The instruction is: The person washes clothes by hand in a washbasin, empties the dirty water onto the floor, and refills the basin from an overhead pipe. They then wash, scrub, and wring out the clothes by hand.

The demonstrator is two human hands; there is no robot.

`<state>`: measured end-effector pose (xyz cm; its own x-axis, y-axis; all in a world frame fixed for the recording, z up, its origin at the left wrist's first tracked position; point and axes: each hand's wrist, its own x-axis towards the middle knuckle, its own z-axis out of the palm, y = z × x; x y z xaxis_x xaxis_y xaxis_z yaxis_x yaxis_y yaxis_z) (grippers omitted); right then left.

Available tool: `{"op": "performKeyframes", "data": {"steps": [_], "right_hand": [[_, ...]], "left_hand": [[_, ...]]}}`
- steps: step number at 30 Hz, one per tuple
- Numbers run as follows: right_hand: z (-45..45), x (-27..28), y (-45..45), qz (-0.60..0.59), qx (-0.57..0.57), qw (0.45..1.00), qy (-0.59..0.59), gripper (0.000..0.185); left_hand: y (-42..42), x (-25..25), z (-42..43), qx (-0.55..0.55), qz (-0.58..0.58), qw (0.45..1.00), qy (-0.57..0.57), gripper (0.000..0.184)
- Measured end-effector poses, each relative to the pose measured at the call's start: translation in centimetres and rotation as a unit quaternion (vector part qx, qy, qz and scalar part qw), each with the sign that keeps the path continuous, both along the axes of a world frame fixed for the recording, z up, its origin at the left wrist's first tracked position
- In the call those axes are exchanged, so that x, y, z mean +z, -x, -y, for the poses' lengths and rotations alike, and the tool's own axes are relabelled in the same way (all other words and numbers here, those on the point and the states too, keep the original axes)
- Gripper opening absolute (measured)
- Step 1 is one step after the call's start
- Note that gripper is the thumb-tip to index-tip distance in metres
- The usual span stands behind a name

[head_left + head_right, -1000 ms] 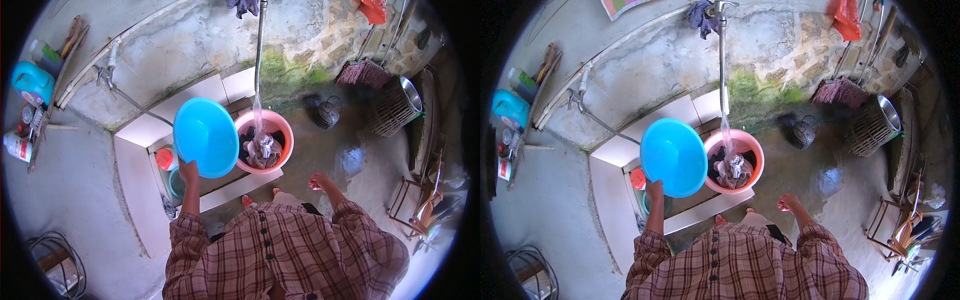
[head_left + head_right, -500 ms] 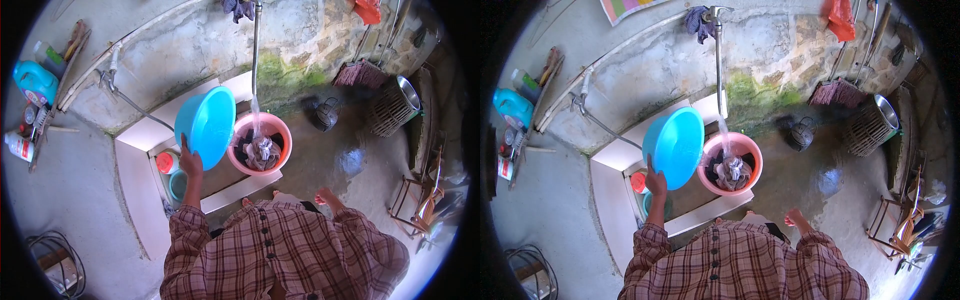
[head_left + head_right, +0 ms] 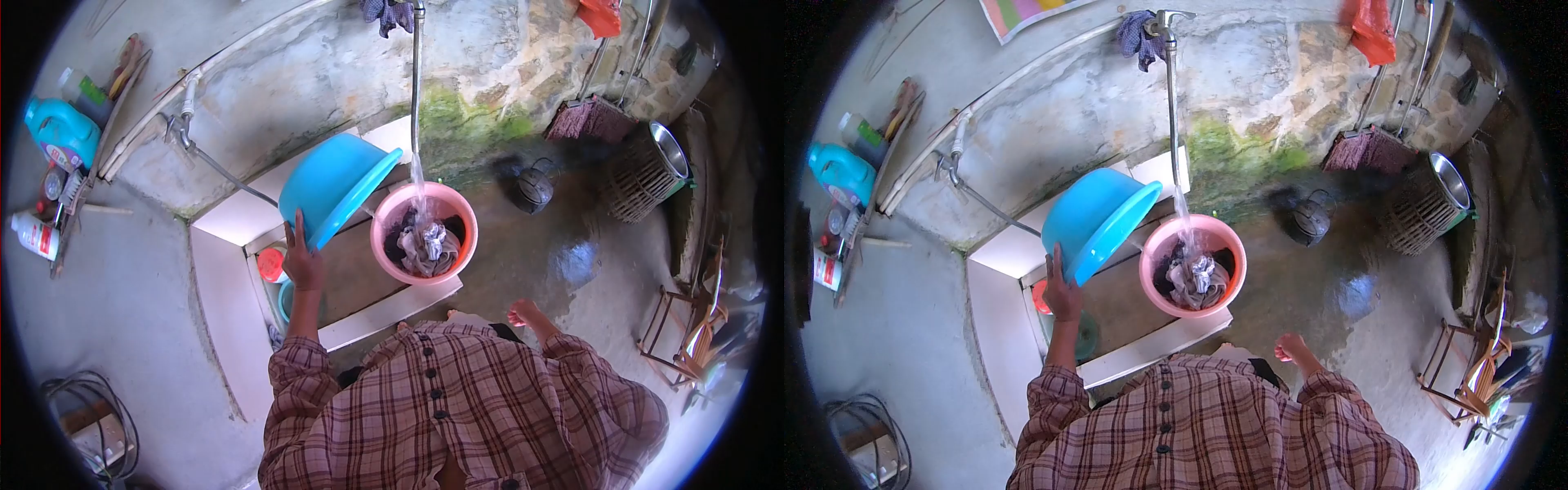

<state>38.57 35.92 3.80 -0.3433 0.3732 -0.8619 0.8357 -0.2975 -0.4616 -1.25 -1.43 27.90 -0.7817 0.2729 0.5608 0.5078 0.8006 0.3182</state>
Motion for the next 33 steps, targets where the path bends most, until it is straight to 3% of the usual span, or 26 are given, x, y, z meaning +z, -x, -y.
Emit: {"op": "performKeyframes", "data": {"steps": [3, 6, 15, 16, 26, 33], "right_hand": [[0.1, 0.6, 0.1, 0.014, 0.004, 1.000, -0.005, 0.019], [-0.3, 0.3, -0.3, 0.017, 0.020, 1.000, 0.000, 0.018], [-1.1, -1.4, -0.2, 0.021, 0.015, 1.000, -0.012, 0.017], [-1.1, -1.1, 0.0, 0.020, 0.019, 1.000, -0.011, 0.017], [-1.2, -2.5, 0.2, 0.013, 0.038, 0.999, 0.016, 0.015], [-0.1, 1.4, 2.3, 0.031, 0.067, 0.997, -0.012, 0.015]], "left_hand": [[-0.7, 0.1, 1.3, 0.008, 0.013, 1.000, 0.013, 0.074], [-1.2, -0.5, 2.7, 0.002, -0.047, 0.998, 0.029, 0.075], [-5.6, -2.4, 10.8, 0.061, 0.005, 0.994, 0.090, 0.068], [-6.6, -2.3, 11.7, 0.110, 0.112, 0.983, 0.096, 0.071], [-13.8, -6.4, 20.3, 0.231, 0.195, 0.944, 0.130, 0.085], [-18.5, -7.6, 23.6, 0.314, 0.214, 0.914, 0.143, 0.084]]}}
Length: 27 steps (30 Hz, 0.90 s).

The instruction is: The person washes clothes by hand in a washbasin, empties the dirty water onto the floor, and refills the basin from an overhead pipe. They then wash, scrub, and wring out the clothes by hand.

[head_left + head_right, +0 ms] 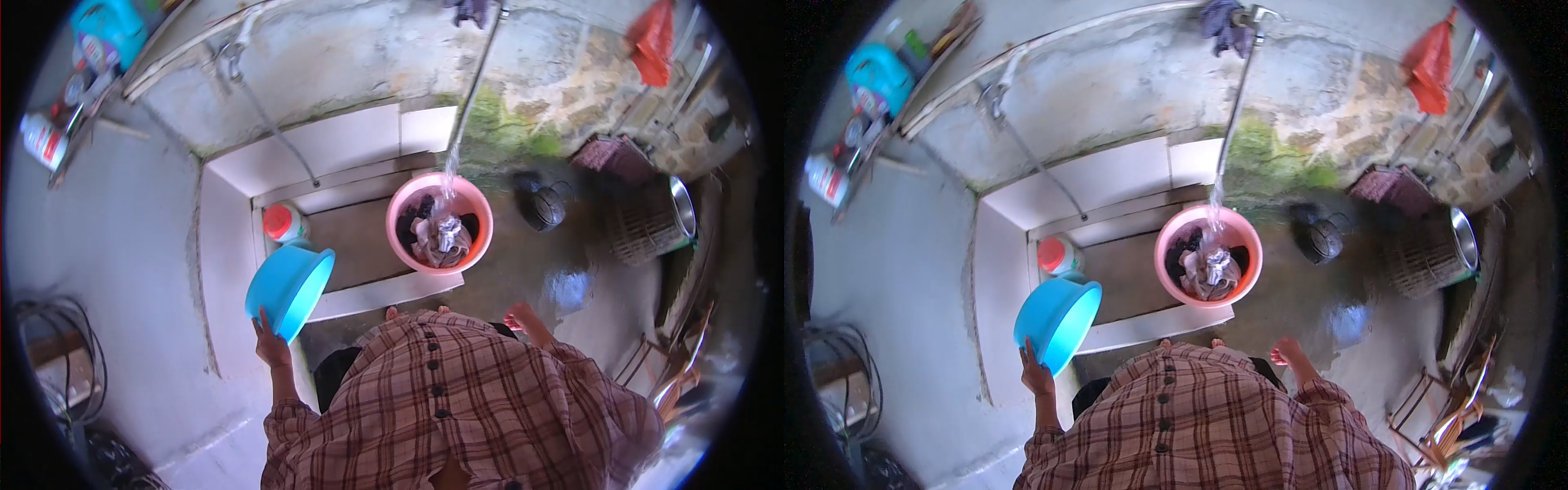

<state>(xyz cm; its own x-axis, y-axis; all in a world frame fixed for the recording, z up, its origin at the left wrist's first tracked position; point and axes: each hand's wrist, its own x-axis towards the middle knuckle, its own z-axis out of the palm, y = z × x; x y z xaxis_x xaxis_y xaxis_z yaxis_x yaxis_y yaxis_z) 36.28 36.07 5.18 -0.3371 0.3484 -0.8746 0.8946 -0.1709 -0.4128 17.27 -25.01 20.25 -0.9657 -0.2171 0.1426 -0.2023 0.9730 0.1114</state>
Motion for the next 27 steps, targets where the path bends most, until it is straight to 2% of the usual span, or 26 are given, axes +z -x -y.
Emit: {"op": "performKeyframes", "data": {"steps": [2, 5, 17, 22, 27], "right_hand": [[-0.2, 0.2, 0.4, 0.025, 0.027, 0.999, 0.002, 0.014], [-0.7, 0.4, 0.5, 0.000, 0.041, 0.999, 0.011, 0.013], [-1.6, 1.0, 4.5, -0.003, 0.076, 0.997, -0.006, 0.014], [-2.3, 0.3, 5.3, -0.006, 0.116, 0.992, 0.037, 0.015], [-2.2, -0.1, 4.6, -0.027, 0.097, 0.995, 0.016, 0.015]], "left_hand": [[-0.9, 0.4, 0.1, 0.031, 0.008, 0.999, -0.009, 0.084], [-2.1, 0.6, 0.8, 0.067, 0.006, 0.998, -0.011, 0.084], [-3.7, -0.2, 1.8, 0.112, -0.039, 0.992, -0.033, 0.083], [-4.1, -0.6, 2.1, 0.134, -0.041, 0.990, -0.032, 0.082], [-4.4, -0.9, 2.4, 0.161, -0.025, 0.985, -0.048, 0.081]]}}
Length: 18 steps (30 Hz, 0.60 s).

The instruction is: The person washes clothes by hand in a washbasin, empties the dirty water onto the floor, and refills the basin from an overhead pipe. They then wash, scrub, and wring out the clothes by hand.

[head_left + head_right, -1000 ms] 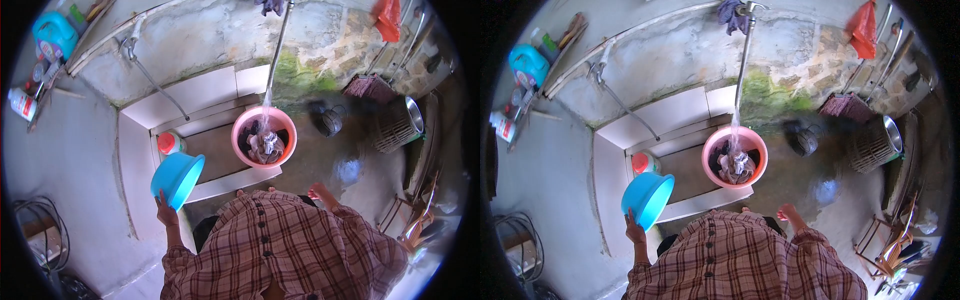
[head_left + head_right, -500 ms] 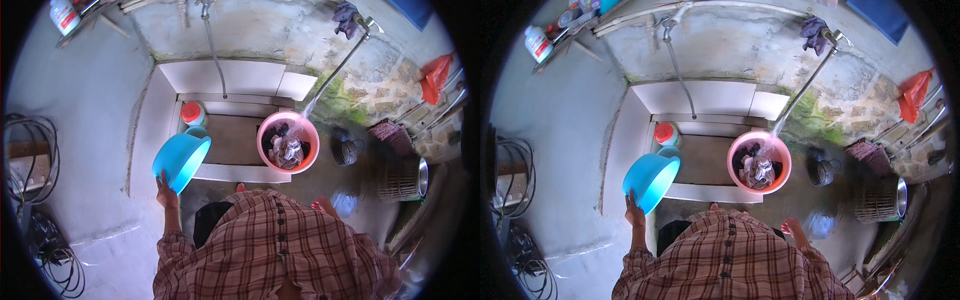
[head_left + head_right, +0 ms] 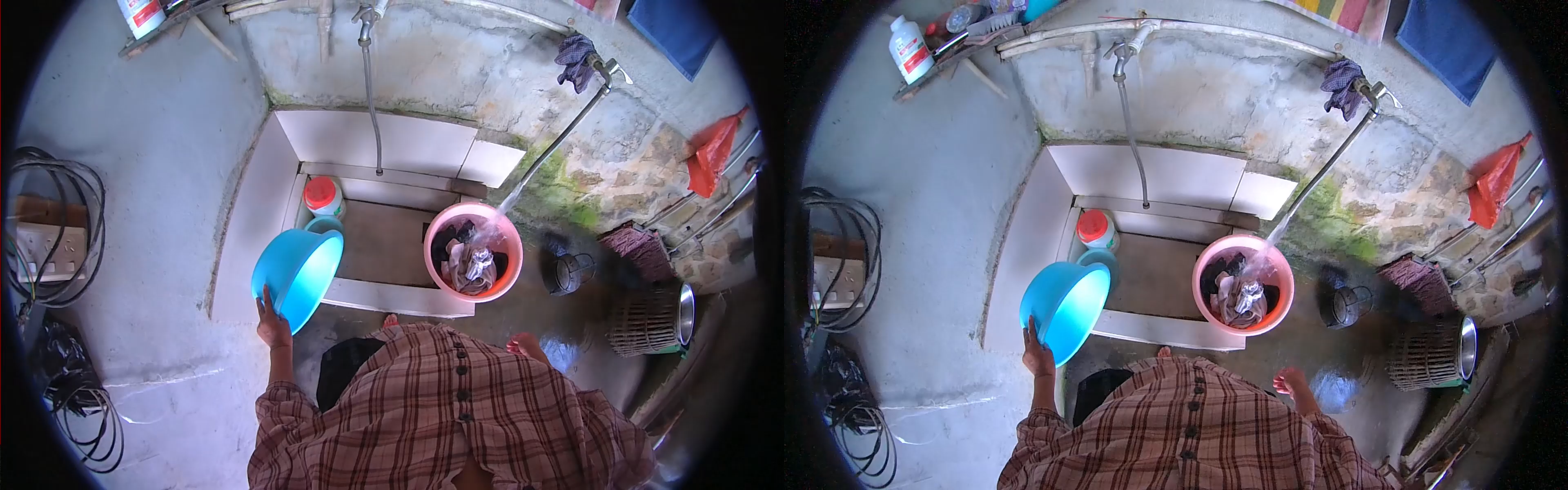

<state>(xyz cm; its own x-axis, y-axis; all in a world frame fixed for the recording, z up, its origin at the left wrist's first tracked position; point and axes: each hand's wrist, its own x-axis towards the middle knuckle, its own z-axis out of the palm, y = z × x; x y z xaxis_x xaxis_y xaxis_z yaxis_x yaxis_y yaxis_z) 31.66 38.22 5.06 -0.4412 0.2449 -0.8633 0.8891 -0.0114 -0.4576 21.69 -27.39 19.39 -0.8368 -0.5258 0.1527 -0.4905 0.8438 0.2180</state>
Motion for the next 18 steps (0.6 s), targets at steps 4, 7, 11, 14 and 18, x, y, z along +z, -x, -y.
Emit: {"op": "performKeyframes", "data": {"steps": [4, 7, 11, 14, 18], "right_hand": [[-0.2, -0.1, -0.6, -0.012, -0.019, 1.000, 0.014, 0.013], [-0.1, 0.0, -0.9, -0.013, -0.026, 0.999, 0.018, 0.013], [-0.1, -0.5, -1.6, -0.016, -0.031, 0.999, 0.017, 0.013], [0.0, -1.3, -2.1, -0.007, -0.050, 0.999, -0.007, 0.015], [-0.2, -1.2, -2.4, 0.001, -0.027, 1.000, -0.008, 0.018]], "left_hand": [[-0.1, 0.2, -0.1, 0.014, -0.009, 1.000, -0.012, 0.080], [-0.3, -0.3, 0.2, 0.010, -0.031, 0.999, -0.014, 0.079], [-0.6, -1.0, 0.5, 0.012, -0.050, 0.998, -0.034, 0.079], [-0.8, -1.7, 0.9, 0.010, -0.063, 0.996, -0.062, 0.077], [-0.8, -2.9, 1.6, 0.032, -0.056, 0.992, -0.106, 0.074]]}}
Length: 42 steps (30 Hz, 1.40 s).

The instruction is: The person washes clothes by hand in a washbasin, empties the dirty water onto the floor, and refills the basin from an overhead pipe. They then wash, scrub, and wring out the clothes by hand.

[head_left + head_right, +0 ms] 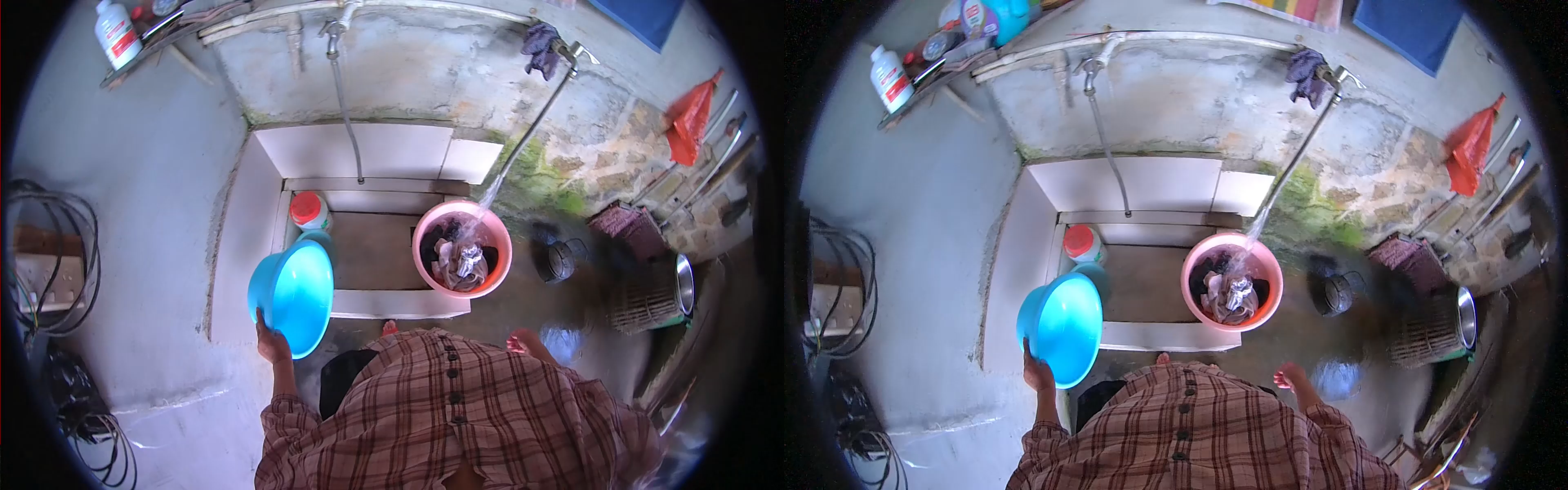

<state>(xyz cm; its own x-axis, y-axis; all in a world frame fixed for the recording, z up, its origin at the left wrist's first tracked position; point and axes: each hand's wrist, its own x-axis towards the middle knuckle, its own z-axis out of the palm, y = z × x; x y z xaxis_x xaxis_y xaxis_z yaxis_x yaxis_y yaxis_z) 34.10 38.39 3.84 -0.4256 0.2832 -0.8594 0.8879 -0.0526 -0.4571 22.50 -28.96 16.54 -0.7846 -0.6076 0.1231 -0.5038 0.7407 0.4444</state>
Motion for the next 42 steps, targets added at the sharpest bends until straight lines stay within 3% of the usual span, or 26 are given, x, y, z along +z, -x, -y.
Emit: {"op": "performKeyframes", "data": {"steps": [2, 5, 11, 23, 27, 33, 36, 39, 42], "right_hand": [[1.1, 2.3, 0.7, 0.019, 0.021, 0.999, -0.028, 0.018], [0.4, 0.9, 0.3, 0.013, 0.027, 0.999, -0.011, 0.019], [1.0, 1.4, 0.3, 0.014, 0.018, 0.999, -0.028, 0.017], [1.4, 2.3, 0.5, 0.022, -0.004, 0.999, -0.025, 0.014], [1.2, 1.9, 0.7, 0.026, 0.011, 0.999, -0.023, 0.014], [1.5, 1.6, 0.6, 0.015, 0.002, 1.000, -0.014, 0.014], [1.8, 1.8, 0.6, 0.011, 0.007, 1.000, -0.010, 0.014], [2.9, 3.9, 1.0, 0.017, 0.017, 1.000, -0.011, 0.014], [2.9, 4.3, 0.8, 0.037, 0.020, 0.999, -0.020, 0.014]], "left_hand": [[0.1, 0.1, -0.4, 0.022, -0.002, 0.999, -0.032, 0.073], [0.2, 0.3, -0.7, 0.077, 0.045, 0.995, -0.044, 0.074], [-0.1, -2.0, -0.2, 0.124, 0.032, 0.991, -0.042, 0.073], [0.1, -3.1, -0.2, 0.151, 0.075, 0.985, -0.038, 0.073], [0.5, -1.6, -0.8, 0.121, 0.084, 0.988, -0.042, 0.074], [0.7, -1.3, -1.3, -0.005, -0.052, 0.998, 0.022, 0.076], [1.3, 0.6, -2.1, 0.023, 0.011, 1.000, -0.006, 0.074], [1.8, -2.1, -0.3, 0.111, 0.089, 0.986, -0.087, 0.072], [1.5, -7.7, 1.8, 0.144, 0.015, 0.978, -0.150, 0.069]]}}
